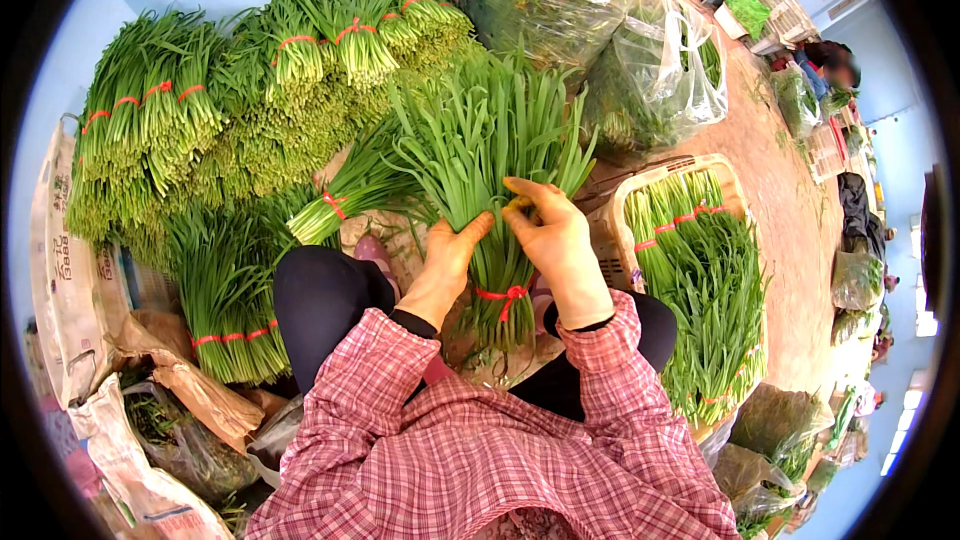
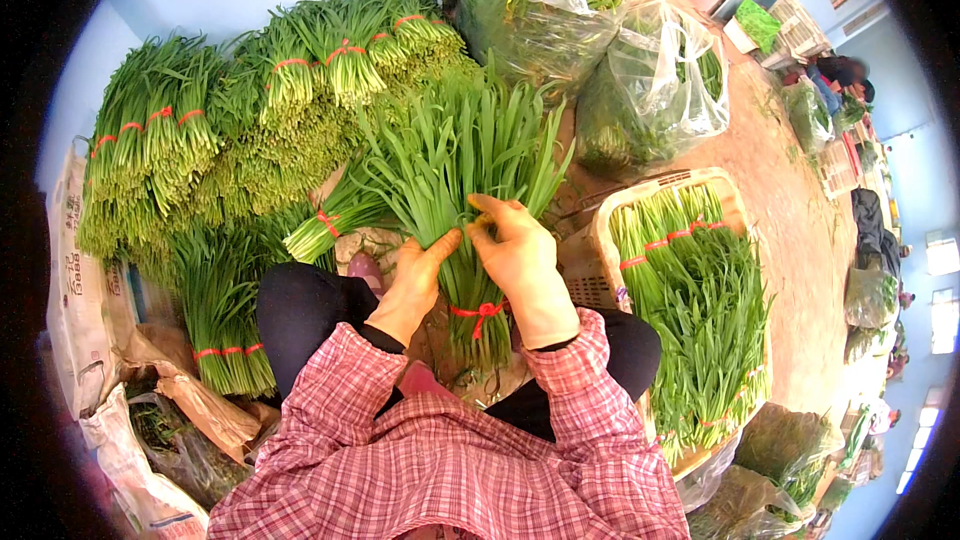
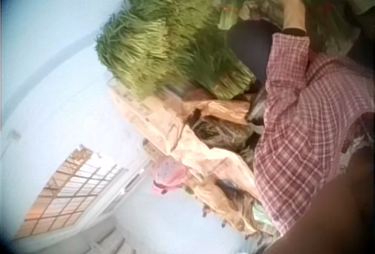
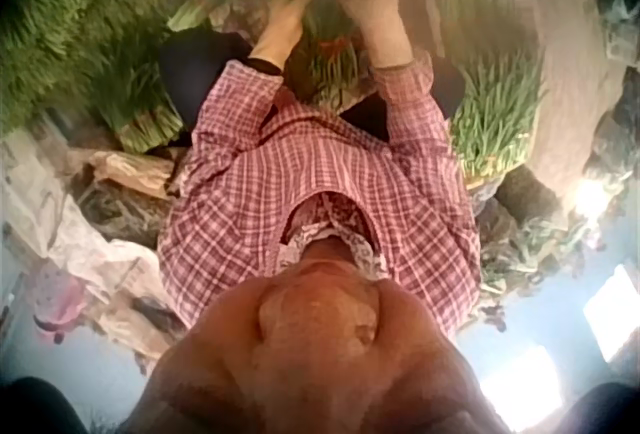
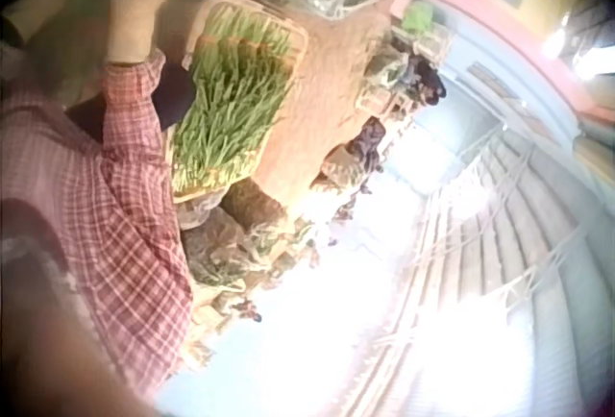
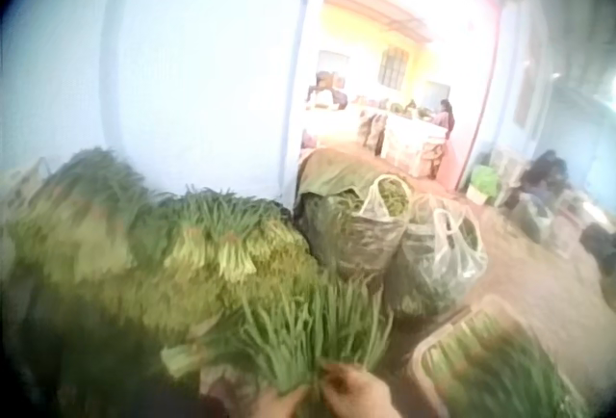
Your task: The person bundles chives by hand, securing the bunches with red bands and placing them into a basket.
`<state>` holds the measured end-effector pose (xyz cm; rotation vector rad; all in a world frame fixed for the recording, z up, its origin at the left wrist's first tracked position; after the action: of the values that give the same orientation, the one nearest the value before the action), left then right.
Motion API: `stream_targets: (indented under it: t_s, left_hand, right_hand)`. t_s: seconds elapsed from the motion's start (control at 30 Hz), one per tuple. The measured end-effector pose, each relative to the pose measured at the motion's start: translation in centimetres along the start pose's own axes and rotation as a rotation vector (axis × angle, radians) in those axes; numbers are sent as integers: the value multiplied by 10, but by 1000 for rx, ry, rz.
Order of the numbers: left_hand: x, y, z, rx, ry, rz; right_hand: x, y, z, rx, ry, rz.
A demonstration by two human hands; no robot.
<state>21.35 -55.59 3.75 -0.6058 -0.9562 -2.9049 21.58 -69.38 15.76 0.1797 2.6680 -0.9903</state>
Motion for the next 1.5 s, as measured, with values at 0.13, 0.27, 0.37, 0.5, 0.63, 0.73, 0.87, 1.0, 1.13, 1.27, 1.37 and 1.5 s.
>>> stream_targets:
  t_s: [0.13, 0.27, 0.37, 0.5, 0.63, 0.73, 0.87, 1.0, 1.13, 1.27, 1.37, 1.5]
  left_hand:
    - [4, 3, 4, -57, 59, 7]
    - [2, 4, 4, -195, 4, 49]
    - [3, -5, 3, -234, 9, 77]
    - [-6, -18, -6, -281, 31, 108]
    - [2, 1, 12, -245, -45, 29]
    - [18, 35, 13, -129, -51, -293]
    - [15, 26, 8, -118, -80, -348]
    - [-6, -46, -5, -417, -154, 204]
    - [-13, -35, -29, -21, -212, -14]
    - [-10, -4, -17, -180, -151, -87]
    - [-10, -13, -19, -39, -85, 71]
    - [-14, -16, -14, 111, -89, 61]
  right_hand:
    - [1, 17, 9, 267, -102, -11]
    - [3, 23, 34, 74, 41, 74]
    - [-5, 24, 63, -755, 613, 46]
    - [-12, -28, 59, -511, 435, 332]
    - [42, -1, 50, -227, 293, 89]
    - [43, 30, 50, -309, 505, -65]
    - [50, 38, 121, -996, 927, 105]
    - [49, 37, 123, -1123, 972, 49]
    - [51, 49, 104, -1349, 867, -107]
    - [40, 54, 89, -935, 752, -66]
    - [37, 54, 95, -1073, 894, 73]
    - [39, 51, 102, -1019, 883, 163]
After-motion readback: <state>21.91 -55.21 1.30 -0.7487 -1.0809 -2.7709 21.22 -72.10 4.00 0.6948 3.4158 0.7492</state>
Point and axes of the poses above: each hand's wrist, its own x-axis away from the middle knuckle, its own y-axis out of the palm, z = x × y, the point moved 6 cm from there along -x, towards the middle knuckle, and after that the axes turned 1 degree about z, right-handed, at the moved point
